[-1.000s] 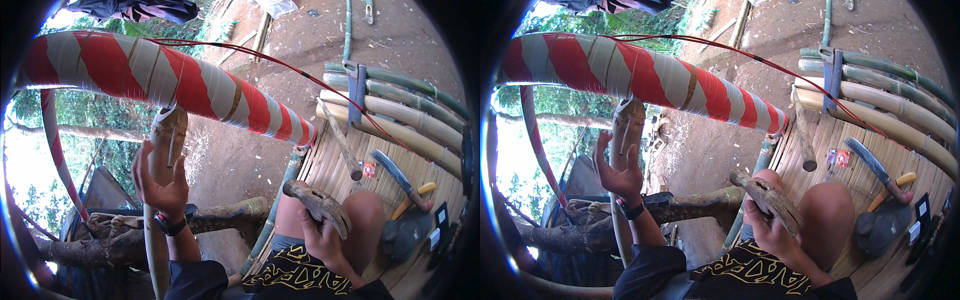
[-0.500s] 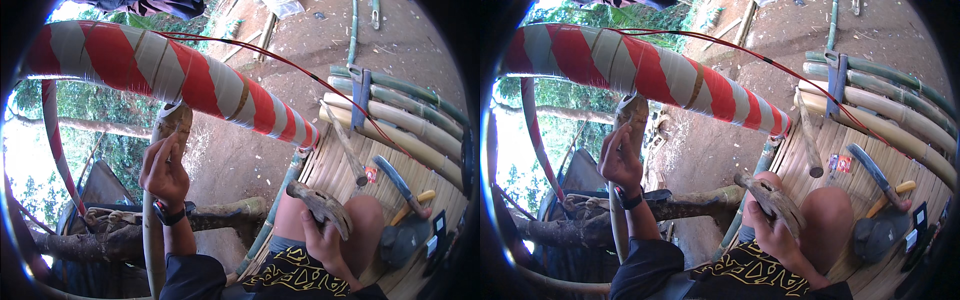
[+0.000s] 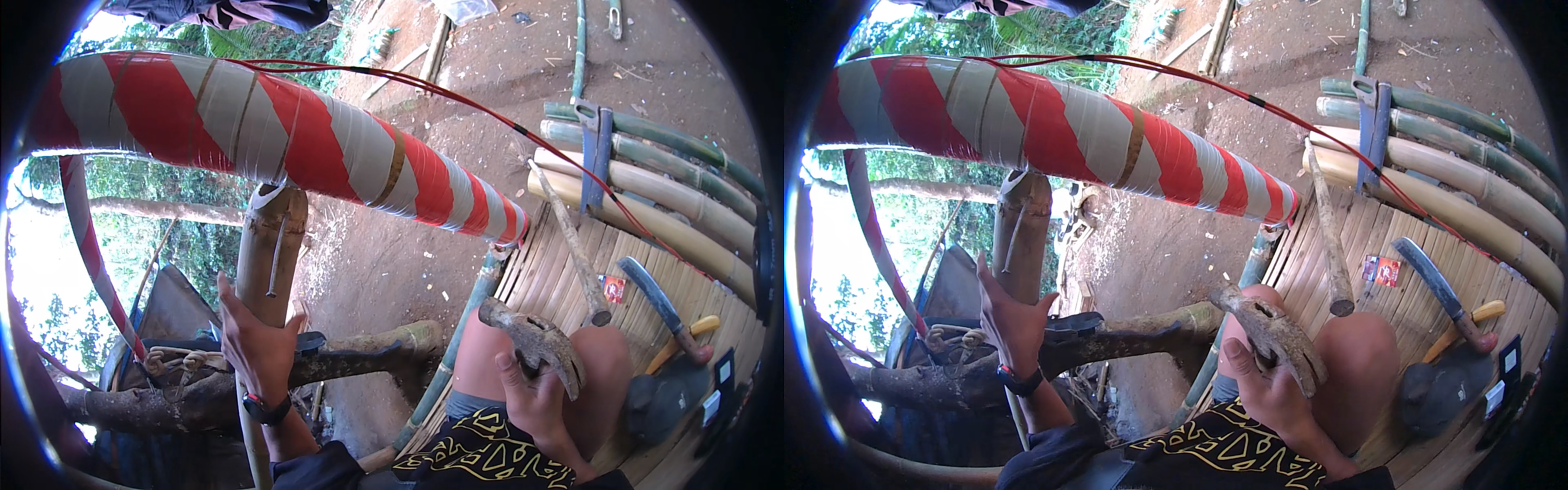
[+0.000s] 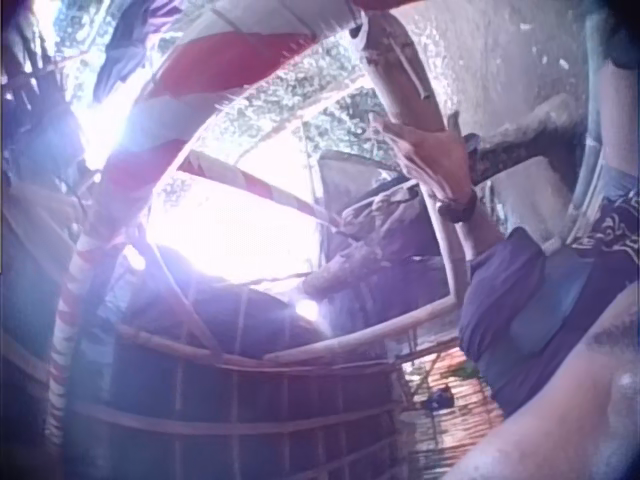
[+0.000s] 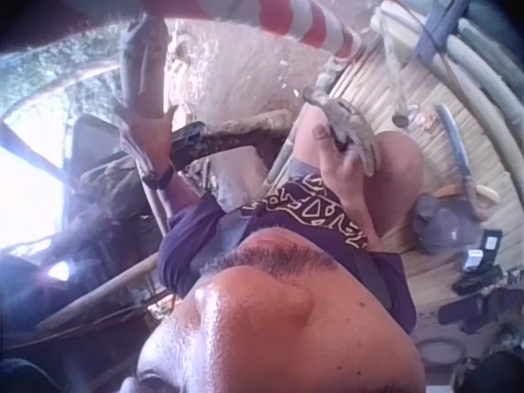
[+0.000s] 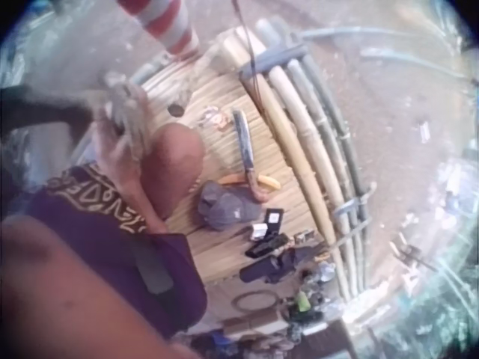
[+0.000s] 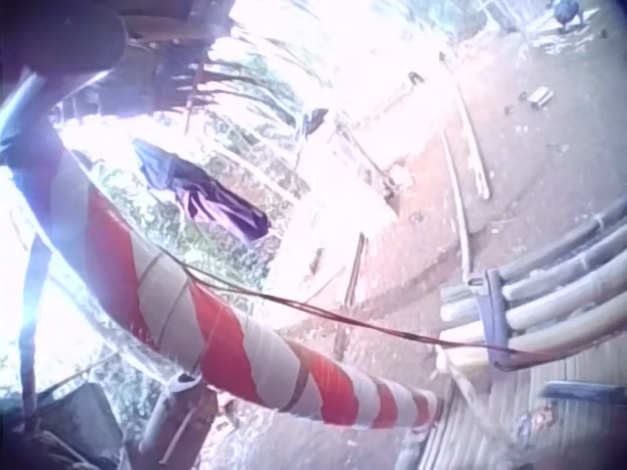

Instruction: The person hammers nails into a bamboo pole wrapped with red and white tape to secure it to a larger bamboo structure. The person uses a hammer and nails, working from a seated position on a bamboo platform.

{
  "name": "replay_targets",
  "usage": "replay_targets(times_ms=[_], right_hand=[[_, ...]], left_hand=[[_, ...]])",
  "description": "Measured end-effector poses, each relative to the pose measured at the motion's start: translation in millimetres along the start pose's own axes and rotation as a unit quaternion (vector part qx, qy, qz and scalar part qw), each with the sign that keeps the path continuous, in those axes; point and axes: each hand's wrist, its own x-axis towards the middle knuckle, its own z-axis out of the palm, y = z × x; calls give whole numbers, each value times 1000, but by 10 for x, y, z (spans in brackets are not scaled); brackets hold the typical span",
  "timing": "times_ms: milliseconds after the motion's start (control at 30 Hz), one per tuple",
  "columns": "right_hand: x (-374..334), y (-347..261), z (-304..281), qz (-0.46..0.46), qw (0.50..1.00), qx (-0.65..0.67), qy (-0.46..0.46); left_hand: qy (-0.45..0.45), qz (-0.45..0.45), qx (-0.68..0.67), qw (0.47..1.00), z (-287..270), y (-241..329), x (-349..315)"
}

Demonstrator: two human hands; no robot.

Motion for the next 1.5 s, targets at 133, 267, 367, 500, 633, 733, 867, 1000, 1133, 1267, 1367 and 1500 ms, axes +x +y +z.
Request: replay_targets(times_ms=[133, 267, 367, 500, 633, 733, 867, 1000, 1133, 1267, 1367, 1500], right_hand=[[6, -33, 26, -2, 1000, 24, -2], [-11, 1, 44, -24, 1000, 13, -7], [-1, 3, 48, -20, 1000, 14, -14], [-16, 36, 99, -15, 1000, 6, -4], [15, 192, 138, -25, 999, 13, 28], [68, 324, 120, -66, 994, -49, 75], [-69, 212, 316, 22, 996, -30, 81], [-37, 223, 317, 41, 998, 14, 53], [-37, 205, 399, 41, 999, 11, 13], [-62, 309, 552, 60, 998, 8, 4], [-39, 357, 623, 71, 997, -3, -15], [-62, 429, 712, 89, 995, -24, -47]], left_hand=[[-62, -29, 0, 998, -19, -3, 45], [-82, -29, 20, 996, -38, -43, 87], [-84, -21, -3, 996, -90, -21, 97], [-98, -25, -9, 995, -104, -106, 123], [-90, -32, -22, 995, -36, -124, 122], [92, 54, -37, 994, 94, -38, 77], [252, 160, -375, 878, 129, -73, -657], [71, 176, -539, 821, 420, -58, -1336], [62, -310, -829, 460, 1016, -345, -1993], [228, -292, -861, 348, 976, -1274, -2151], [297, -243, -895, 229, 821, -1567, -2037], [335, -199, -900, 194, 951, -1683, -1979]])
